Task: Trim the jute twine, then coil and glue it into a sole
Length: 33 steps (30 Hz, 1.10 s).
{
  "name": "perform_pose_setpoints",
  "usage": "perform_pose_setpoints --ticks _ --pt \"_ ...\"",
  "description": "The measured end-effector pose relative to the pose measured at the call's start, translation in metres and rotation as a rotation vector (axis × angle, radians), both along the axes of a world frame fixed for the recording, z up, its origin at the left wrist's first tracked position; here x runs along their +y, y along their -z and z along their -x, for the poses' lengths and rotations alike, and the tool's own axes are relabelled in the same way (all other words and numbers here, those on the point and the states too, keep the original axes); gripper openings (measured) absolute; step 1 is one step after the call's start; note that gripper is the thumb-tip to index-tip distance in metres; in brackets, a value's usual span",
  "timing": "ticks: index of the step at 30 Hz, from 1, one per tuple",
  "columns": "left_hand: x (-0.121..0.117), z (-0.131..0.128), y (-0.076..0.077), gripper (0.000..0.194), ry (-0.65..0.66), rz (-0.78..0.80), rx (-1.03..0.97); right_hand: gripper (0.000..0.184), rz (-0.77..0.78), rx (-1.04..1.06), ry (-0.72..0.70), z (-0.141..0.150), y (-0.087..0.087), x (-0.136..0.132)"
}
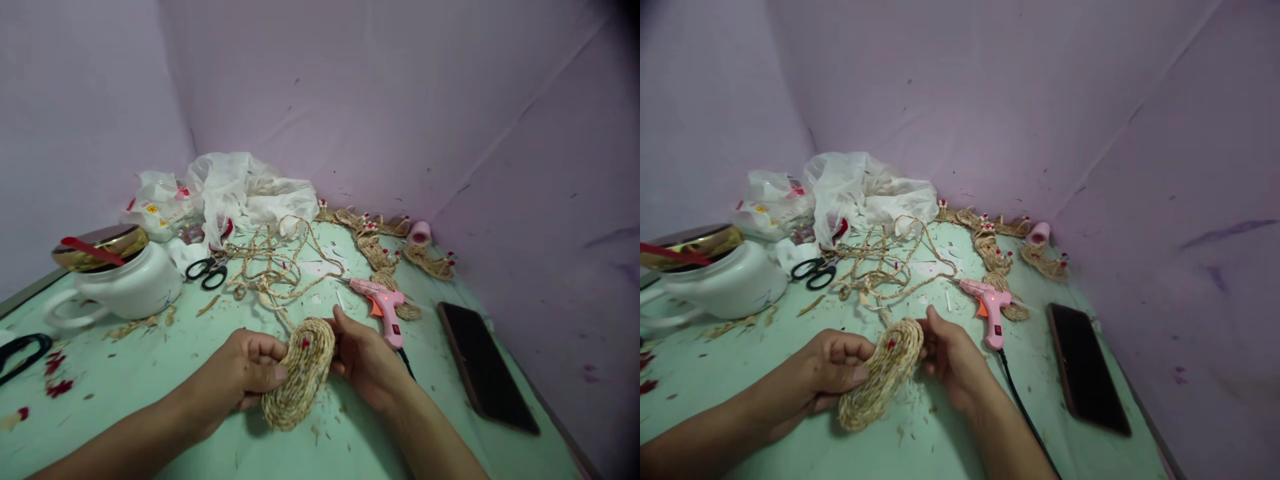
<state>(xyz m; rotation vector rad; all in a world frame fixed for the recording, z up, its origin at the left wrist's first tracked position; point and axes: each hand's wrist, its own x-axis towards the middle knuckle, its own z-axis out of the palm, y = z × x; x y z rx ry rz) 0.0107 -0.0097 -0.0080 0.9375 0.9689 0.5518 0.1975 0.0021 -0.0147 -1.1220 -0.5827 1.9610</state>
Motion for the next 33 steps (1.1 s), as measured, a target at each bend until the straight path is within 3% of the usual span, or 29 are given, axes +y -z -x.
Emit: perform_pose_setpoints --ticks 3,12,19,25,33 --pt "0.000 0.000 0.000 0.027 0.074 0.023 -0.010 0.026 -0.038 -0.029 -0.008 0.000 0.002 0.000" --pt "-0.001 0.000 0.000 0.025 0.100 0.048 0.077 0.022 -0.067 -0.077 0.004 -0.001 0.000 0.001" --pt "0.005 0.002 0.003 0.025 0.034 0.067 0.116 0.015 -0.118 -0.045 0.193 -0.010 -0.004 -0.006" --pt "0.007 0.004 0.006 0.024 0.006 0.048 0.130 0.021 -0.206 -0.154 0.211 -0.014 -0.010 -0.012" --pt "0.005 0.000 0.004 0.028 0.032 0.050 0.144 0.022 -0.238 -0.089 0.246 -0.010 -0.010 -0.010"
